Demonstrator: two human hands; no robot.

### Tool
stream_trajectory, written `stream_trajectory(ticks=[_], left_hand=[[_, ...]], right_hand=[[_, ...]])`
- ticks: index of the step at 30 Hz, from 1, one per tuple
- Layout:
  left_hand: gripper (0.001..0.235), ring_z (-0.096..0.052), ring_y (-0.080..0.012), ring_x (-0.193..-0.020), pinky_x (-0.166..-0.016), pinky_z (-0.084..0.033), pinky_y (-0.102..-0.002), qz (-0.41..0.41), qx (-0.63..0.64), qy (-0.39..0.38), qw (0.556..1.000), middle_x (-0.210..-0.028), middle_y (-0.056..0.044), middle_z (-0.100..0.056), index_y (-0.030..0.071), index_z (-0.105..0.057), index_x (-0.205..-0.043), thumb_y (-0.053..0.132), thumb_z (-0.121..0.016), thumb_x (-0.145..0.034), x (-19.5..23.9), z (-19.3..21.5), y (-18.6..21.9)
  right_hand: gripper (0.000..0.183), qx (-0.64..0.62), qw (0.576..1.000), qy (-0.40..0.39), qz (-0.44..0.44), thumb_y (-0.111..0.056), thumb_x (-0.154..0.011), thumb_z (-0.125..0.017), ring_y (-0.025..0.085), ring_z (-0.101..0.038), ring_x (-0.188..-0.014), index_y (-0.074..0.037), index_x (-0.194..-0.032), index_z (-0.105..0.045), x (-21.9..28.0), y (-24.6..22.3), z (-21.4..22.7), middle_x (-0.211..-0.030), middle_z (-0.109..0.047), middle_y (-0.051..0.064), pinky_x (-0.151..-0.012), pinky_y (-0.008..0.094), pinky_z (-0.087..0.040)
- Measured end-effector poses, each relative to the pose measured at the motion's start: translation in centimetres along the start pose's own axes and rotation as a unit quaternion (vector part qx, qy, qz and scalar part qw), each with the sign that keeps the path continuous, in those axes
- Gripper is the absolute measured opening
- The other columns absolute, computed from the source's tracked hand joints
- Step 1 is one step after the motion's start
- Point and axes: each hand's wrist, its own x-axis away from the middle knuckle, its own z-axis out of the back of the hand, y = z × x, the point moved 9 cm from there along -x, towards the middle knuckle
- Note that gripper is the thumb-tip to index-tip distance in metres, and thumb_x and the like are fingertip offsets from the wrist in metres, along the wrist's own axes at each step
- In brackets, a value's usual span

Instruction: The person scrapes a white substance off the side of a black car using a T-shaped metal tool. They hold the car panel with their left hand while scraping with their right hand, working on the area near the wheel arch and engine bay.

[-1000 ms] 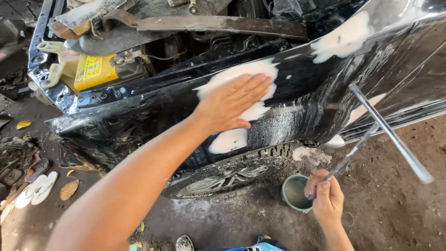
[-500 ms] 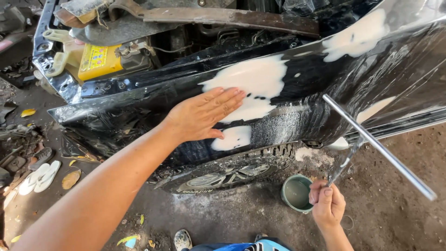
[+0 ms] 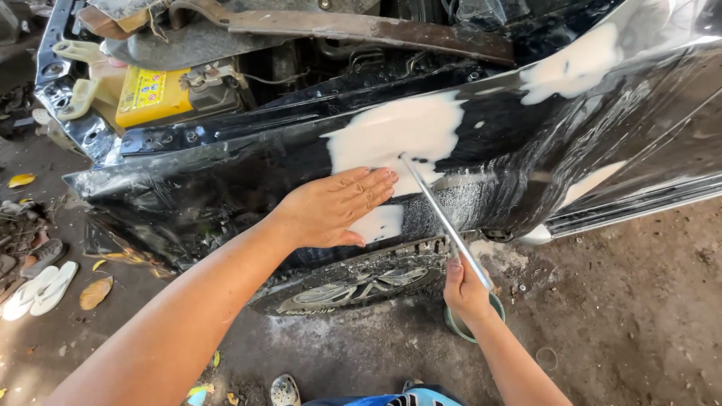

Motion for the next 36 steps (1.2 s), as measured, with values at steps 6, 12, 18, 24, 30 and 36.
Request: stream_trajectory(ticks=[6,12,18,24,30,36], left_hand=[[0.096,-0.017,-0.0237,-0.155,-0.126,-0.009,-0.039,0.005,0.011,-0.003,1.0,-0.168,-0.013,-0.022,-0.001,-0.029,-0.157,0.068,-0.044,-0.093,0.0,-0.3,0.3],[0.095,-0.019,-0.0241,-0.155,-0.127,-0.011,-0.04,0.001,-0.012,0.015,1.0,-0.167,-0.014,-0.025,-0.003,-0.032,-0.157,0.067,-0.044,-0.094,0.0,0.1,0.4],[0.092,-0.021,-0.0242,-0.155,-0.126,-0.014,-0.039,0.004,-0.01,0.028,1.0,-0.167,-0.013,-0.028,-0.003,-0.034,-0.156,0.065,-0.043,-0.095,0.1,0.5,0.4],[0.092,-0.02,-0.024,-0.155,-0.127,-0.013,-0.04,0.008,-0.016,0.037,0.999,-0.167,-0.014,-0.027,-0.002,-0.034,-0.157,0.066,-0.043,-0.094,0.3,0.7,0.3],[0.091,-0.02,-0.025,-0.155,-0.126,-0.013,-0.04,0.007,-0.008,0.028,1.0,-0.167,-0.015,-0.027,-0.003,-0.036,-0.156,0.064,-0.046,-0.095,0.1,0.3,0.3],[0.092,-0.021,-0.0249,-0.155,-0.127,-0.013,-0.04,0.009,0.002,0.038,0.999,-0.167,-0.013,-0.027,-0.003,-0.035,-0.157,0.063,-0.049,-0.094,0.1,0.4,0.2]], right_hand=[[0.03,-0.156,0.981,0.063,0.092,-0.026,-0.109,-0.046,0.02,-0.051,-0.058,-0.006,-0.087,-0.052,0.6,-1.0,0.4,-0.07,-0.054,0.007,-0.054,0.033,-0.043],[0.031,-0.021,0.998,0.009,-0.057,-0.024,-0.105,-0.047,0.017,-0.051,-0.051,-0.002,-0.085,-0.057,-0.4,0.2,-0.4,-0.063,-0.053,0.006,-0.05,0.033,-0.042],[0.036,-0.119,0.992,0.036,0.023,-0.031,-0.106,-0.047,0.017,-0.049,-0.052,-0.001,-0.088,-0.057,-1.6,-2.0,-0.4,-0.067,-0.053,0.008,-0.051,0.032,-0.041],[0.037,-0.061,0.992,0.095,0.054,-0.032,-0.106,-0.046,0.016,-0.055,-0.052,-0.001,-0.091,-0.059,0.3,-1.4,0.2,-0.067,-0.059,0.007,-0.05,0.03,-0.043],[0.035,0.005,0.998,-0.006,-0.054,-0.031,-0.106,-0.047,0.022,-0.059,-0.055,-0.004,-0.088,-0.059,-0.5,0.3,-0.7,-0.066,-0.057,0.008,-0.053,0.034,-0.046],[0.036,-0.068,0.996,0.04,0.036,-0.034,-0.108,-0.047,0.025,-0.054,-0.059,-0.006,-0.088,-0.056,-1.6,-0.7,-0.3,-0.069,-0.055,0.009,-0.056,0.036,-0.043]])
